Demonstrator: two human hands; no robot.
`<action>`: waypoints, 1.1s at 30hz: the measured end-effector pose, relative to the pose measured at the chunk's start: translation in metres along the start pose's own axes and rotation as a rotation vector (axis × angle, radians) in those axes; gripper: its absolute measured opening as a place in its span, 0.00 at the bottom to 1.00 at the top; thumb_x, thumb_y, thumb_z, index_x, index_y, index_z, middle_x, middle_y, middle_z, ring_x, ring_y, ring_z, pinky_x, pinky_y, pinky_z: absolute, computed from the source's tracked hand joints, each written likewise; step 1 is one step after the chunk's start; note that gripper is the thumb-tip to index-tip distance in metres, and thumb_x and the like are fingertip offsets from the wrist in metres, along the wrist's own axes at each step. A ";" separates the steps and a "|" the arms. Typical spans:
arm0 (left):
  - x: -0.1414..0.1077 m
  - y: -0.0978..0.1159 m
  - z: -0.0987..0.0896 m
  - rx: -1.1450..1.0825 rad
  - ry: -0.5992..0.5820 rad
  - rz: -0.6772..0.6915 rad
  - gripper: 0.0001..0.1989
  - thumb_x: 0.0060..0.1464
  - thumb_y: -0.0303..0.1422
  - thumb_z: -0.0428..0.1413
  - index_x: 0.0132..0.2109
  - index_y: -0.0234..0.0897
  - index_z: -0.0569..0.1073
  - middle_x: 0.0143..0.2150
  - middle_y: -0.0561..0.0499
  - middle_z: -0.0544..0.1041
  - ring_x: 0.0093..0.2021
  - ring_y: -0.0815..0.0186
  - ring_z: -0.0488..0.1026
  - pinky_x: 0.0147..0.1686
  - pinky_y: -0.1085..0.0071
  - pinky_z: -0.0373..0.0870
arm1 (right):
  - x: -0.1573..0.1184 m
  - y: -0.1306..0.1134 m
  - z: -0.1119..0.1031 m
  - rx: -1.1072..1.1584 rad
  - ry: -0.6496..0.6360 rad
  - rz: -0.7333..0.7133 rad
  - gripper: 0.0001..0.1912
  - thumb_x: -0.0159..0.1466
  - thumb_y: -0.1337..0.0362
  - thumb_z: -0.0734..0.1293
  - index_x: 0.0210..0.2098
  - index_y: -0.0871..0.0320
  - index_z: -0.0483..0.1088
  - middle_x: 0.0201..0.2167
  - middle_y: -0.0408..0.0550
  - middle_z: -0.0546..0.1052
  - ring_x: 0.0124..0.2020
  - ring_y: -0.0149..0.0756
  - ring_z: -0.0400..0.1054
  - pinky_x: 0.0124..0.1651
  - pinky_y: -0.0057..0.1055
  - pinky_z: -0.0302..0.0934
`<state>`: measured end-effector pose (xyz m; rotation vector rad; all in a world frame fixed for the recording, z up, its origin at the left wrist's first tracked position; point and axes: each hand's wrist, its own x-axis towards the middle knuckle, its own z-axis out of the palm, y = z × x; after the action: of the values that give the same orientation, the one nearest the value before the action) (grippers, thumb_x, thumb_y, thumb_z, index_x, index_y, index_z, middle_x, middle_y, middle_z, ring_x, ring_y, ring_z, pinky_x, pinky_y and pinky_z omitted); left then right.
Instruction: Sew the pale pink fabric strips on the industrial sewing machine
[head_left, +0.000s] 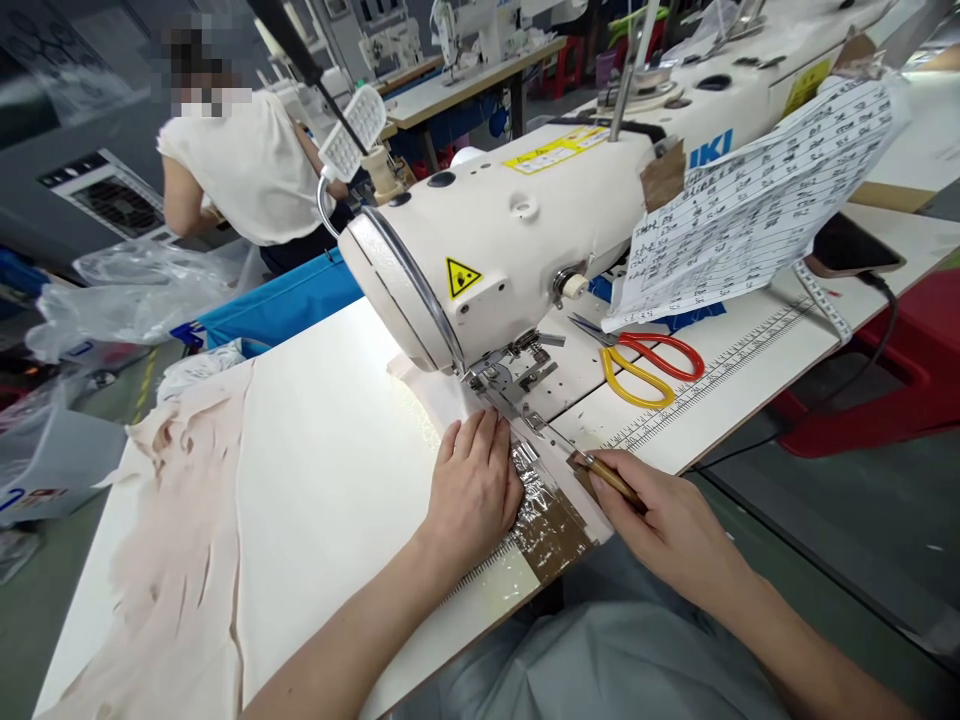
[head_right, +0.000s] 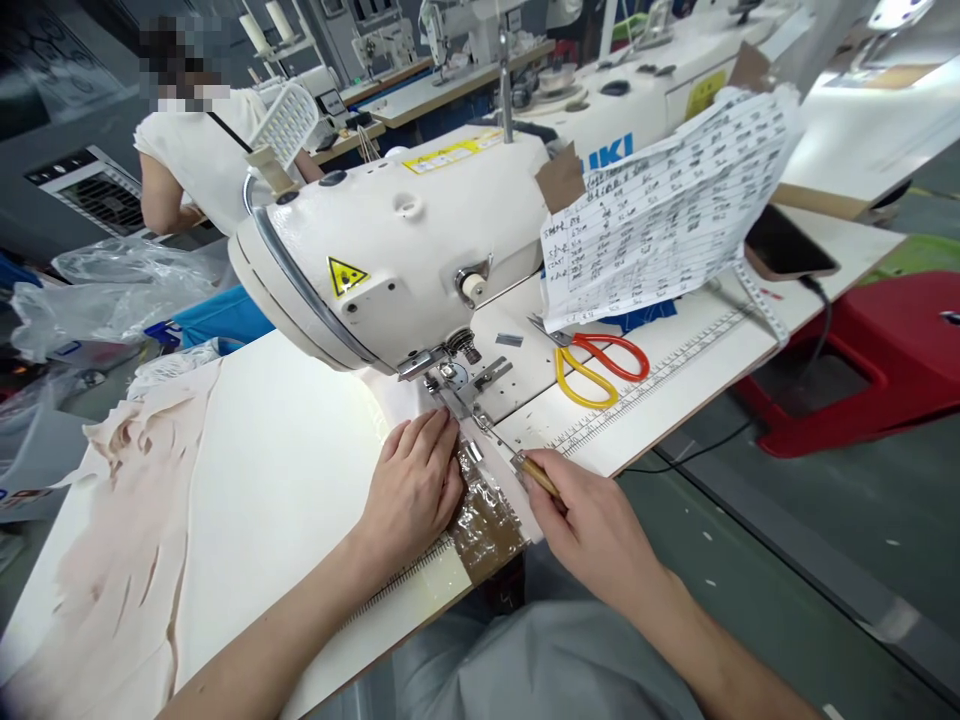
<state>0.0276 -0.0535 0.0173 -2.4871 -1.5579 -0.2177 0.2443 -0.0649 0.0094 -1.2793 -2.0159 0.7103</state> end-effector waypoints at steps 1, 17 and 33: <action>0.000 0.000 0.000 0.003 -0.001 0.002 0.22 0.64 0.33 0.44 0.60 0.24 0.67 0.61 0.36 0.69 0.63 0.51 0.63 0.61 0.53 0.61 | 0.000 0.000 0.001 0.003 0.007 0.000 0.09 0.71 0.63 0.57 0.43 0.57 0.67 0.29 0.43 0.77 0.27 0.32 0.72 0.29 0.26 0.63; 0.010 -0.012 0.007 -0.086 0.020 -0.101 0.20 0.63 0.31 0.44 0.58 0.25 0.66 0.58 0.35 0.68 0.58 0.51 0.65 0.56 0.54 0.67 | 0.021 -0.016 0.019 0.081 0.043 -0.183 0.11 0.70 0.67 0.56 0.50 0.56 0.66 0.33 0.46 0.75 0.28 0.32 0.70 0.30 0.28 0.65; 0.013 -0.021 0.013 -0.215 0.111 -0.112 0.17 0.60 0.23 0.46 0.55 0.26 0.68 0.52 0.36 0.69 0.51 0.55 0.67 0.50 0.58 0.71 | 0.050 -0.019 0.045 -0.423 0.095 -0.496 0.14 0.69 0.70 0.56 0.48 0.64 0.70 0.37 0.52 0.77 0.27 0.33 0.71 0.27 0.28 0.60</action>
<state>0.0147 -0.0304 0.0094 -2.4940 -1.7102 -0.5590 0.1832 -0.0314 0.0055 -0.9347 -2.3471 -0.0106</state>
